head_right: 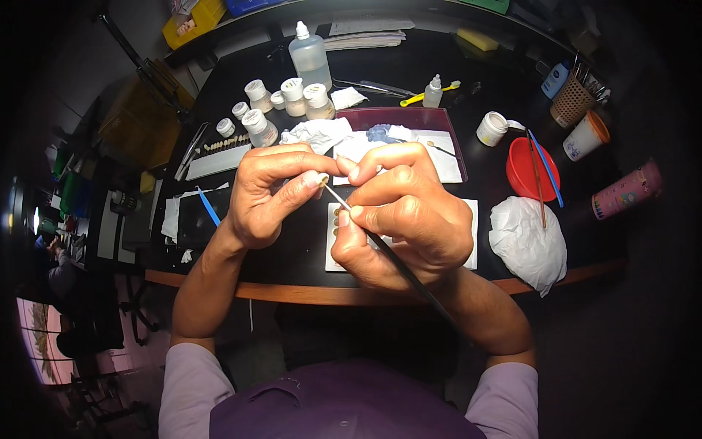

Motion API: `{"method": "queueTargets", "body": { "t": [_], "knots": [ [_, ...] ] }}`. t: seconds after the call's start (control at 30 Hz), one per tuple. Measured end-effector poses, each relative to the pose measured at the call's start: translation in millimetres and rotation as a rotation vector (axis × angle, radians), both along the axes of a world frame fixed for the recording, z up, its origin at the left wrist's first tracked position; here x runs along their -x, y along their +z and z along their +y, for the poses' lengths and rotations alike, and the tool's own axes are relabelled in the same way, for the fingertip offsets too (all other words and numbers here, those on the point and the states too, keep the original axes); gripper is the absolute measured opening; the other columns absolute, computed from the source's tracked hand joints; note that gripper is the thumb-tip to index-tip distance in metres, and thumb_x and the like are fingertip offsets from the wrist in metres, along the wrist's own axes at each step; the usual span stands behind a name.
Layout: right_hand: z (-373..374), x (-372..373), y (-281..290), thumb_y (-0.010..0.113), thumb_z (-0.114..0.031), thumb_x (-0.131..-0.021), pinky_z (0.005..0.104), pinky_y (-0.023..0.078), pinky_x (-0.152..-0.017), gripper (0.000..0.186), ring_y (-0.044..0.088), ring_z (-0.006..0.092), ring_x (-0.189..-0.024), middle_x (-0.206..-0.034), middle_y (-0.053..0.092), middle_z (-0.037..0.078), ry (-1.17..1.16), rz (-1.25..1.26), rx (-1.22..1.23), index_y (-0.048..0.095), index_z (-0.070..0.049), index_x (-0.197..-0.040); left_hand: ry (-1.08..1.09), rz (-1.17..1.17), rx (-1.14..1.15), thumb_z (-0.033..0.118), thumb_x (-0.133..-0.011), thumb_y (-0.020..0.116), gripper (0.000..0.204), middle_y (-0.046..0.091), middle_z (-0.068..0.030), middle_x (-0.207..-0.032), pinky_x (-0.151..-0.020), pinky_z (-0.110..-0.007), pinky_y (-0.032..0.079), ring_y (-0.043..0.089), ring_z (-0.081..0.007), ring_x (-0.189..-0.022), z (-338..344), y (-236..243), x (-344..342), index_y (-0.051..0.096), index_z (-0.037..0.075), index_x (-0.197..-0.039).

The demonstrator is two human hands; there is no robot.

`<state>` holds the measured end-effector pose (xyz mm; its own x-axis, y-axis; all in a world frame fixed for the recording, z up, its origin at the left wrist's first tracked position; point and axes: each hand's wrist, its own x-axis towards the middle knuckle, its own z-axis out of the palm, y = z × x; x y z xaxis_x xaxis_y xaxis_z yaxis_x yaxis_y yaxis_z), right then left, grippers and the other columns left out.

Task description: The person applies liquid to a dental prosthesis using a brush, picking up stains from a palette while rotating the piece by hand. They then use tongs to place the object inside a dental furnace and close the lid.

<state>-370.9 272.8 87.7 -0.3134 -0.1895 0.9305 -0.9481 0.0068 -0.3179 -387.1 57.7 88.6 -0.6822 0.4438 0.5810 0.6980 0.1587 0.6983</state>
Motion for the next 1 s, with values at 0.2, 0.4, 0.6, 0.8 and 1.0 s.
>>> {"method": "queueTargets", "body": {
  "t": [0.2, 0.4, 0.6, 0.8, 1.0],
  "knots": [
    [-0.6, 1.1, -0.4, 0.077, 0.01, -0.07, 0.0353, 0.051, -0.073, 0.026, 0.064, 0.0268, -0.087, -0.08, 0.067, 0.007, -0.016, 0.007, 0.004, 0.061, -0.005, -0.083, -0.004, -0.007, -0.007, 0.014, -0.095, 0.06, 0.028, 0.066, -0.0079, -0.075, -0.064, -0.027, 0.046, 0.06, -0.0117, -0.068, 1.2, 0.2, 0.0, 0.078, -0.001, -0.11],
    [0.8, 0.3, -0.6, 0.074, 0.011, -0.068, 0.0355, 0.05, -0.072, 0.025, 0.063, 0.0273, -0.086, -0.078, 0.065, 0.007, 0.007, -0.007, 0.0, 0.059, -0.005, -0.082, 0.003, 0.011, 0.029, 0.013, -0.095, 0.06, 0.028, 0.067, -0.0085, -0.076, -0.064, -0.027, 0.046, 0.06, -0.0116, -0.067, 0.4, 5.4, -1.5, 0.078, -0.001, -0.11],
    [-1.4, -0.4, -5.9, 0.071, 0.011, -0.066, 0.0358, 0.05, -0.073, 0.024, 0.063, 0.0278, -0.086, -0.075, 0.063, 0.007, 0.042, -0.049, 0.034, 0.058, -0.004, -0.081, -0.016, -0.033, -0.075, 0.011, -0.096, 0.062, 0.023, 0.066, -0.0094, -0.074, -0.061, -0.029, 0.045, 0.058, -0.0139, -0.064, 1.6, -1.8, -0.3, 0.077, -0.004, -0.104],
    [-0.9, 1.2, -3.9, 0.074, 0.011, -0.067, 0.0357, 0.051, -0.076, 0.024, 0.063, 0.0271, -0.087, -0.078, 0.066, 0.008, 0.042, -0.046, 0.043, 0.062, -0.003, -0.083, -0.204, -0.593, -0.217, 0.021, -0.106, 0.052, 0.038, 0.073, -0.019, -0.118, -0.068, -0.025, 0.044, 0.054, -0.0084, -0.078, -2.7, 0.1, -2.0, 0.071, -0.011, -0.115],
    [-3.2, 2.2, -2.3, 0.078, 0.011, -0.07, 0.035, 0.051, -0.077, 0.025, 0.064, 0.0266, -0.088, -0.081, 0.069, 0.008, 0.034, -0.02, 0.061, 0.066, -0.003, -0.087, -0.194, -0.608, -0.232, 0.023, -0.106, 0.052, 0.04, 0.072, -0.0201, -0.118, -0.074, -0.026, 0.045, 0.053, -0.0097, -0.078, -4.2, -0.6, -3.9, 0.07, -0.012, -0.113]
  ]
}}
